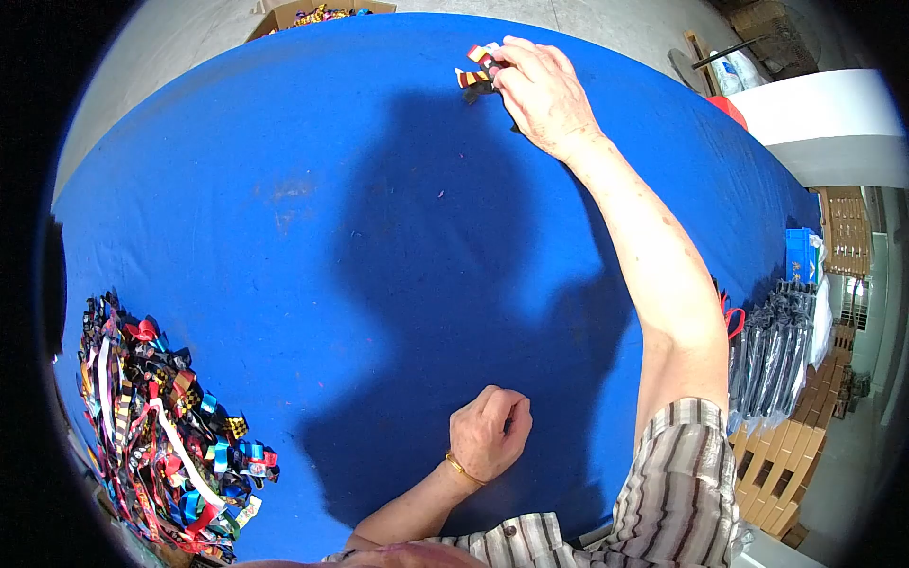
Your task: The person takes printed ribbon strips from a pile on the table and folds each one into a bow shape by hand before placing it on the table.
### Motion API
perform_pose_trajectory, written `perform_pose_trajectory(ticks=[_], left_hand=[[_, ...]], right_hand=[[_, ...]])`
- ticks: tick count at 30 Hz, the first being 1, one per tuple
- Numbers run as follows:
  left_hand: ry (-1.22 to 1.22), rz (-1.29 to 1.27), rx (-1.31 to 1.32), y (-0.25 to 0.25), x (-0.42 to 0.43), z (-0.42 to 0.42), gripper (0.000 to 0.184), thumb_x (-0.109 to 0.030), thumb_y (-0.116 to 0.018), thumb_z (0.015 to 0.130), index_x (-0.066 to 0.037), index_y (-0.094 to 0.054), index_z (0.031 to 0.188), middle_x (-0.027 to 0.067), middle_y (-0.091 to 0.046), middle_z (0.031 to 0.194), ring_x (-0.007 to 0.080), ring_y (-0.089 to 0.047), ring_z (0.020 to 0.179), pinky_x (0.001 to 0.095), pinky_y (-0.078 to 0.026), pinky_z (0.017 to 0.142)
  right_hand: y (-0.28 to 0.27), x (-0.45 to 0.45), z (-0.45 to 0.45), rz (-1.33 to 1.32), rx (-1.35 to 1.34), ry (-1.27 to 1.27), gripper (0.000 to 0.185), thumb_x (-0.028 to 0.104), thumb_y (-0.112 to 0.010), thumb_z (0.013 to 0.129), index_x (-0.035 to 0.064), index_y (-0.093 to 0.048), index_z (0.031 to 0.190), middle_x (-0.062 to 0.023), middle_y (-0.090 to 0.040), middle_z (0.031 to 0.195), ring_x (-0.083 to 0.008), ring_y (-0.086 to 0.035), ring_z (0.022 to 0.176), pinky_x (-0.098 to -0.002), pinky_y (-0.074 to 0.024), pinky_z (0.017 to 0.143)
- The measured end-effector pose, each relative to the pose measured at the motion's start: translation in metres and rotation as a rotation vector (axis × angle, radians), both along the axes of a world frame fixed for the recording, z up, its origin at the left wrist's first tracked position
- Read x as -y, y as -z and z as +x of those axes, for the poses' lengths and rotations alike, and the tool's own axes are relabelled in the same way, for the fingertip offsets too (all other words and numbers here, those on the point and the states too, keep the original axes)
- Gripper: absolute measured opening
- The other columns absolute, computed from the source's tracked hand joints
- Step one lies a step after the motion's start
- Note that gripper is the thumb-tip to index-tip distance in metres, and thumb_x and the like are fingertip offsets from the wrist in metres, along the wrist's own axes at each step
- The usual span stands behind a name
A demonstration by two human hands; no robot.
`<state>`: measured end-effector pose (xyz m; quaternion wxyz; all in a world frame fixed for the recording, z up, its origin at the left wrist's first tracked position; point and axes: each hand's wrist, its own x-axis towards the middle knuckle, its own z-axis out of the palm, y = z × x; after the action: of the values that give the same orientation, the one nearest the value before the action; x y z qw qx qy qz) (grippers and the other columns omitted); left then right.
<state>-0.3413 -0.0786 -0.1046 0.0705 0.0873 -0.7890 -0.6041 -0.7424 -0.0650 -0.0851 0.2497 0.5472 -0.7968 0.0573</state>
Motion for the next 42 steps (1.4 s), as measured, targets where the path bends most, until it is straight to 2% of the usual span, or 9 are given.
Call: perform_pose_trajectory(ticks=[6, 12, 18, 21, 24, 30, 33, 42], left_hand=[[0.0, 0.001, -0.006, 0.0, -0.001, 0.002, 0.014, -0.001, -0.073, 0.083, -0.007, -0.061, 0.09, 0.0076, -0.064, 0.077, 0.0252, -0.065, 0.06, 0.0353, -0.052, 0.052], [0.005, -0.008, -0.001, 0.0, -0.003, 0.003, 0.013, -0.004, -0.074, 0.084, -0.007, -0.062, 0.089, 0.0074, -0.064, 0.076, 0.0248, -0.065, 0.059, 0.0352, -0.053, 0.052], [0.016, -0.053, 0.007, 0.001, -0.005, 0.005, 0.012, -0.007, -0.074, 0.085, -0.008, -0.062, 0.089, 0.0062, -0.065, 0.077, 0.0244, -0.065, 0.059, 0.0349, -0.052, 0.051], [0.018, -0.045, 0.003, -0.001, -0.003, 0.003, 0.012, -0.006, -0.074, 0.085, -0.008, -0.063, 0.089, 0.0056, -0.064, 0.077, 0.0243, -0.065, 0.059, 0.0349, -0.052, 0.051], [0.025, -0.044, 0.004, 0.0, -0.004, 0.006, 0.012, -0.006, -0.074, 0.084, -0.009, -0.063, 0.088, 0.0055, -0.064, 0.077, 0.0241, -0.065, 0.058, 0.035, -0.052, 0.052], [0.023, -0.049, 0.001, 0.0, -0.005, 0.006, 0.012, -0.004, -0.074, 0.084, -0.008, -0.063, 0.088, 0.0057, -0.064, 0.075, 0.0242, -0.065, 0.058, 0.0347, -0.052, 0.052], [0.033, -0.041, 0.015, -0.002, -0.003, 0.005, 0.012, -0.004, -0.074, 0.084, -0.008, -0.063, 0.088, 0.006, -0.064, 0.075, 0.0243, -0.065, 0.059, 0.0344, -0.052, 0.052], [0.014, -0.035, -0.007, -0.001, -0.004, 0.004, 0.012, -0.004, -0.074, 0.085, -0.008, -0.063, 0.088, 0.0065, -0.065, 0.076, 0.0244, -0.065, 0.059, 0.0344, -0.052, 0.052]], right_hand=[[-0.009, 0.0, 0.005, -0.048, -0.128, -0.034, 0.018, 0.009, -0.071, 0.089, 0.0083, -0.067, 0.106, -0.0042, -0.066, 0.126, -0.026, -0.059, 0.128, -0.0471, -0.0427, 0.112], [-0.011, 0.006, 0.0, 0.0, -0.223, -0.038, 0.016, 0.011, -0.068, 0.09, 0.0144, -0.068, 0.105, -0.0016, -0.065, 0.126, -0.0225, -0.059, 0.128, -0.0441, -0.043, 0.111], [-0.001, 0.005, 0.0, 0.052, -0.171, 0.015, 0.017, 0.011, -0.071, 0.088, 0.0149, -0.069, 0.105, -0.0019, -0.066, 0.123, -0.0229, -0.061, 0.122, -0.0441, -0.0455, 0.103], [0.007, 0.004, 0.006, -0.044, -0.185, 0.022, 0.016, 0.01, -0.072, 0.089, 0.013, -0.069, 0.104, -0.0027, -0.066, 0.119, -0.0232, -0.062, 0.118, -0.0442, -0.0459, 0.1], [0.01, -0.006, 0.021, -0.135, -0.073, 0.078, 0.016, 0.011, -0.073, 0.088, 0.0119, -0.069, 0.104, -0.0038, -0.066, 0.117, -0.0239, -0.064, 0.113, -0.0432, -0.047, 0.097], [0.02, -0.019, 0.031, -0.257, 0.085, 0.336, 0.017, 0.02, -0.076, 0.088, 0.0112, -0.067, 0.099, -0.0054, -0.067, 0.111, -0.0277, -0.066, 0.095, -0.0424, -0.0508, 0.082], [0.022, -0.018, 0.02, -0.289, 0.068, 0.34, 0.017, 0.023, -0.076, 0.089, 0.011, -0.066, 0.097, -0.0062, -0.067, 0.107, -0.029, -0.066, 0.087, -0.0436, -0.0521, 0.077], [0.027, -0.004, 0.015, -0.241, 0.123, 0.394, 0.014, 0.023, -0.073, 0.09, 0.0105, -0.068, 0.095, -0.006, -0.065, 0.093, -0.0288, -0.068, 0.082, -0.0422, -0.0551, 0.074]])
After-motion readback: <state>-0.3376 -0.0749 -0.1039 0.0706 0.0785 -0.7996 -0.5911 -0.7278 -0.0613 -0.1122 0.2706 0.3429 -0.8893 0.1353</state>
